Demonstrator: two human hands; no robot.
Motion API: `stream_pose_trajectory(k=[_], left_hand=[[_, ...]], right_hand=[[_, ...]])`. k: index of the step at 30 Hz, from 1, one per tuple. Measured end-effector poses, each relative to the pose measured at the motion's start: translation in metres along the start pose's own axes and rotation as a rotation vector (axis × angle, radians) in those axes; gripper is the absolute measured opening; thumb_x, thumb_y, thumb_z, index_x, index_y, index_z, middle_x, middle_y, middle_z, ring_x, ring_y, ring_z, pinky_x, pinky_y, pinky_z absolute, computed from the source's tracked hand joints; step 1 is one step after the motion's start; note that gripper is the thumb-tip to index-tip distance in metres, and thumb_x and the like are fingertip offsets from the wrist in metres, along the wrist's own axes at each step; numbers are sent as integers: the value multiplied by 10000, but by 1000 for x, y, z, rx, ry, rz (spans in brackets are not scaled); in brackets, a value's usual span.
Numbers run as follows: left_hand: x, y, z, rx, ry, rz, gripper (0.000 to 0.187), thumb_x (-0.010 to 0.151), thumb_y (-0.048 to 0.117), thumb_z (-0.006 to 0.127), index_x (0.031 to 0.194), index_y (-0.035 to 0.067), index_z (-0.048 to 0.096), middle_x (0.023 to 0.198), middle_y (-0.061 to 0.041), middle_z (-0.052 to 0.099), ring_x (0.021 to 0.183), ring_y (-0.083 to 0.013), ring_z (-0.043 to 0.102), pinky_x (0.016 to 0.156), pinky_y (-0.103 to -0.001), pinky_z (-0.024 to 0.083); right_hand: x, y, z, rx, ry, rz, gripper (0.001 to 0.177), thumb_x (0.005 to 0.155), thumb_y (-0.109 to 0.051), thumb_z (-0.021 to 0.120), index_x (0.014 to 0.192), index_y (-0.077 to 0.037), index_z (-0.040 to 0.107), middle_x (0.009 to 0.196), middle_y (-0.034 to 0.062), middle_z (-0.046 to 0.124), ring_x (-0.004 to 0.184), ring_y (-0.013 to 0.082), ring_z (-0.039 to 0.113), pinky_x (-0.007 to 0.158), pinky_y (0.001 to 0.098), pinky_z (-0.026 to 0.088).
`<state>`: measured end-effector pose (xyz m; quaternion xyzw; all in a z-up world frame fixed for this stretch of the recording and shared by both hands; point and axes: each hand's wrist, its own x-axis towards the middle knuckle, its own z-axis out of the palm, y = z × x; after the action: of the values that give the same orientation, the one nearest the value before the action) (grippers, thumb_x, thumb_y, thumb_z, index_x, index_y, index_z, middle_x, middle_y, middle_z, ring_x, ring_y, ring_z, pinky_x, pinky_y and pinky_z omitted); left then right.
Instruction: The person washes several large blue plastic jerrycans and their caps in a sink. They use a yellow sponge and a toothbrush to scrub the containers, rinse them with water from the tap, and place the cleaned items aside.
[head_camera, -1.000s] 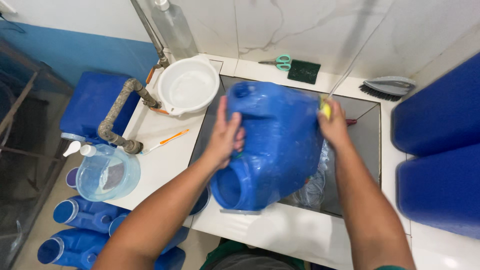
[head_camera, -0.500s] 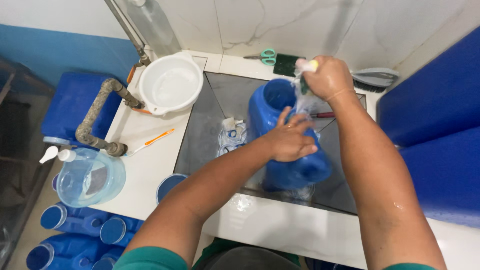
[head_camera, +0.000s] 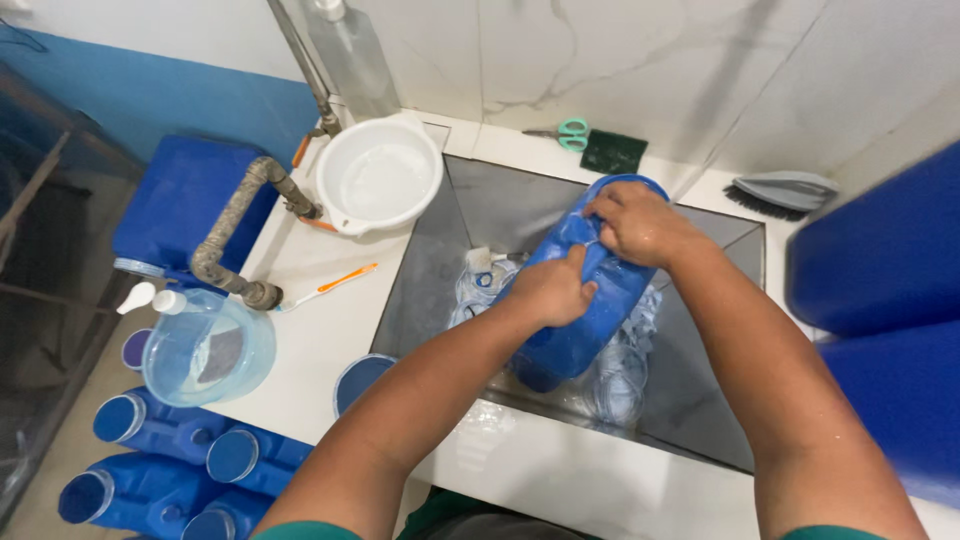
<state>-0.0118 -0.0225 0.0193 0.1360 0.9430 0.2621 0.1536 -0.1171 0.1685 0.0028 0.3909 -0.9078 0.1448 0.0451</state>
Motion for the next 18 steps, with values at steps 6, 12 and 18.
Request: stream_pose_trajectory(k=[6,12,18], left_hand=[[-12,-15,-3,-3,36,53,587,938,357,583,1406,49,409,1073,-255,710,983,-452,689,835,-567,531],[-22,-24,-6,0,-11,61,612,950,360,583,1462,88,386,1079,-251,710,1002,-435,687,847,-549,527],[-59,-21,1,-46,170,335,581,867,284,665,1394,85,522,1027,-229,733,935,-430,701,840,-538,533]], right_hand=[[-7,1,-3,461,48,412,252,1023,-186,519,1218,-36,570,1023,153,737,941,284,707,844,410,559],[4,22,-20,609,-49,679,173,1004,-147,577,1086,-32,677,989,119,754,754,312,707,700,426,557],[-28,0,-4,-82,-532,322,253,902,-297,649,938,-103,808,1050,186,764,932,374,721,853,459,574]])
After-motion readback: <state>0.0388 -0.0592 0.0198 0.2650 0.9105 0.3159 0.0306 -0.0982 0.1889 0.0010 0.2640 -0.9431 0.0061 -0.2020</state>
